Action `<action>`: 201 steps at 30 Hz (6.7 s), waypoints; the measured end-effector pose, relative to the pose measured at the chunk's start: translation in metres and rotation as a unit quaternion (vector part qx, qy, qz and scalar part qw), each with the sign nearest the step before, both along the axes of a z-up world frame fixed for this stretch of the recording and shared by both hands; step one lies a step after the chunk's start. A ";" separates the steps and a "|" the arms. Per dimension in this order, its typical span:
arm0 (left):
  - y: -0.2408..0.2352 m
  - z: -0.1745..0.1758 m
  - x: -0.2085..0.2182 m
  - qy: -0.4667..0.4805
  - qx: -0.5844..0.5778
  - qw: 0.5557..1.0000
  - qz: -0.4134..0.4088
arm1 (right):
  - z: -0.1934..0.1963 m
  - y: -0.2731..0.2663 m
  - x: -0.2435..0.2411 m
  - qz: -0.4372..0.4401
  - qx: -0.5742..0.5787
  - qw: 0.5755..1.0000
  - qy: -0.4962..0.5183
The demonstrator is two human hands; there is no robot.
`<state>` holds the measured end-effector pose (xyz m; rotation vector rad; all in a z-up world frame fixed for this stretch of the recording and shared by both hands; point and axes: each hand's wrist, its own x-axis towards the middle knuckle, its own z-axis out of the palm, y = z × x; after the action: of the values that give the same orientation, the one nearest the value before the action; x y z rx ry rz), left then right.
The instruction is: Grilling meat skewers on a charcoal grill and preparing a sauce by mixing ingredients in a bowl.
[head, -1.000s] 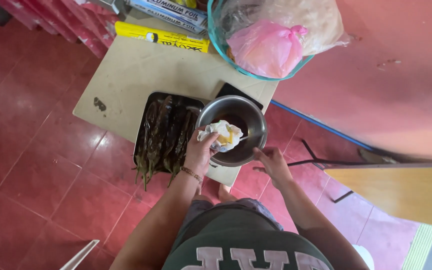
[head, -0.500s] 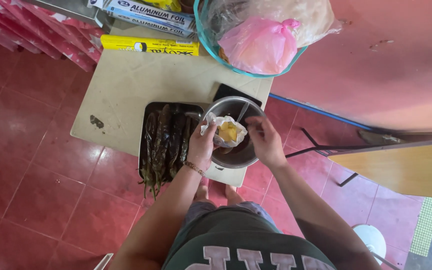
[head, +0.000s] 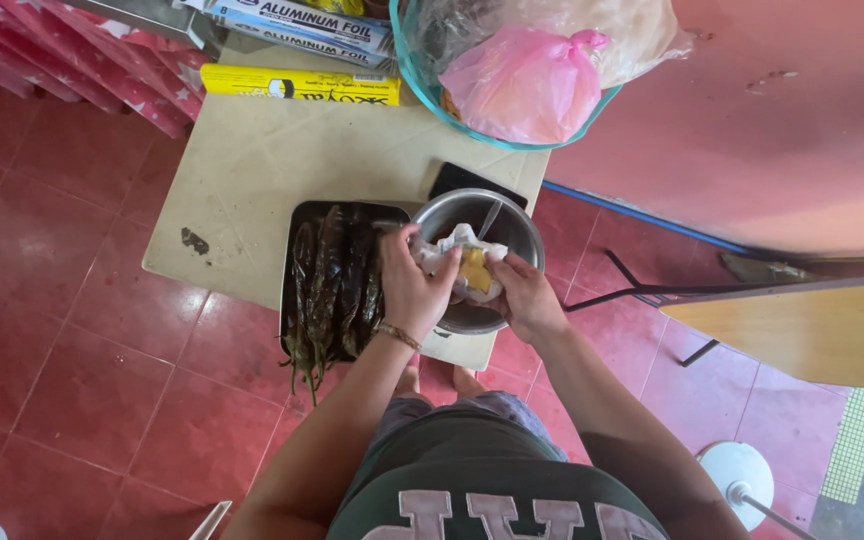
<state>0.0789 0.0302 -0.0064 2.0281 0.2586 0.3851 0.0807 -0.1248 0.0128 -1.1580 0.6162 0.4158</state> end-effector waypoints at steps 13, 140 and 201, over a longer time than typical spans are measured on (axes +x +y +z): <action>-0.031 -0.008 0.020 -0.046 0.197 0.948 -0.247 | -0.018 -0.030 -0.002 -0.039 0.000 0.999 0.032; 0.014 0.000 0.009 0.212 -0.351 0.911 -0.056 | -0.027 -0.027 -0.004 0.636 -0.608 0.451 -0.154; 0.128 0.103 -0.083 -0.001 -0.630 0.750 0.202 | 0.016 0.007 0.012 0.577 -0.573 0.579 0.058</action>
<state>-0.0040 0.1578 0.0968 0.6050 0.7313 0.3233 0.0926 -0.1182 0.0293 -2.8183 0.0339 1.3242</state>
